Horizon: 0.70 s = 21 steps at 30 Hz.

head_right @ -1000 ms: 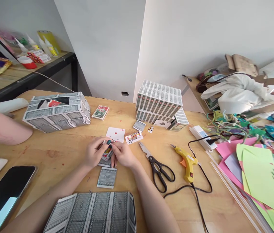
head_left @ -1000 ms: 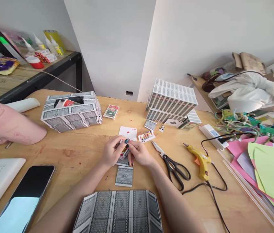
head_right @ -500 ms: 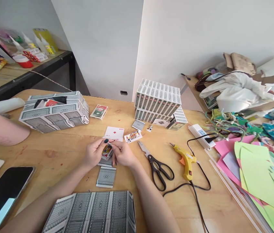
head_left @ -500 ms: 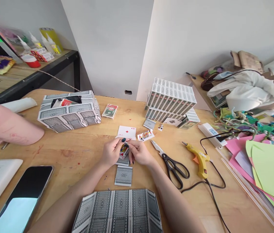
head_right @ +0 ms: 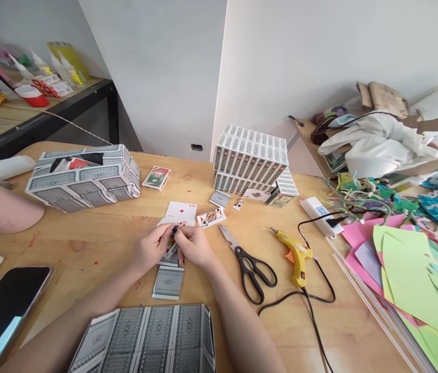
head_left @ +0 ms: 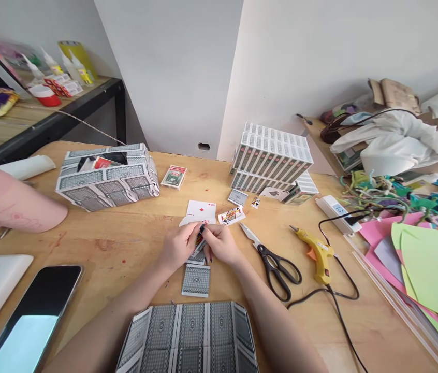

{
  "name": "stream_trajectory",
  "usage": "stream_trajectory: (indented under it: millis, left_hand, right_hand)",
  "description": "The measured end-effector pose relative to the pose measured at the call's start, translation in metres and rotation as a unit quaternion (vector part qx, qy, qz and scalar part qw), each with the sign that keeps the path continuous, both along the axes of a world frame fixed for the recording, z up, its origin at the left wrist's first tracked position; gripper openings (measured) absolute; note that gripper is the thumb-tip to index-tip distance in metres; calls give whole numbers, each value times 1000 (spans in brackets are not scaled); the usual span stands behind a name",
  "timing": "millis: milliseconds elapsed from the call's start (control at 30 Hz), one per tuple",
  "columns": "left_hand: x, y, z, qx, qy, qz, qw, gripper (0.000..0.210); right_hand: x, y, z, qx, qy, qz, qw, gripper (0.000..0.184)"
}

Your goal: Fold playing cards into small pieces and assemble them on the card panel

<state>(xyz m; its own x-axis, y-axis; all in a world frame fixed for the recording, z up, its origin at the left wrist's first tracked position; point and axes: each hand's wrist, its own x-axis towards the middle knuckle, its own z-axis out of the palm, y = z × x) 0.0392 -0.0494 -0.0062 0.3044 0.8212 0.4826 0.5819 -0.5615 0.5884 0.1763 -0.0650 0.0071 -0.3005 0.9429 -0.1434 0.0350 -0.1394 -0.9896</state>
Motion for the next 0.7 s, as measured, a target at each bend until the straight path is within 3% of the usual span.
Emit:
stream_trajectory:
  millis: [200,400,700]
  left_hand:
    - [0,-1,0,13,9,-7,1000,27]
    - [1,0,1,-33,-19,4,999,28]
    - [0,6,0,-111,-38,2,993,28]
  right_hand:
    - [-2,0,0,-17,-15,-3,1000,22]
    - [0,-1,5,-35,-2,14,999,13]
    - [3,0,0,-83,54,53,994,18]
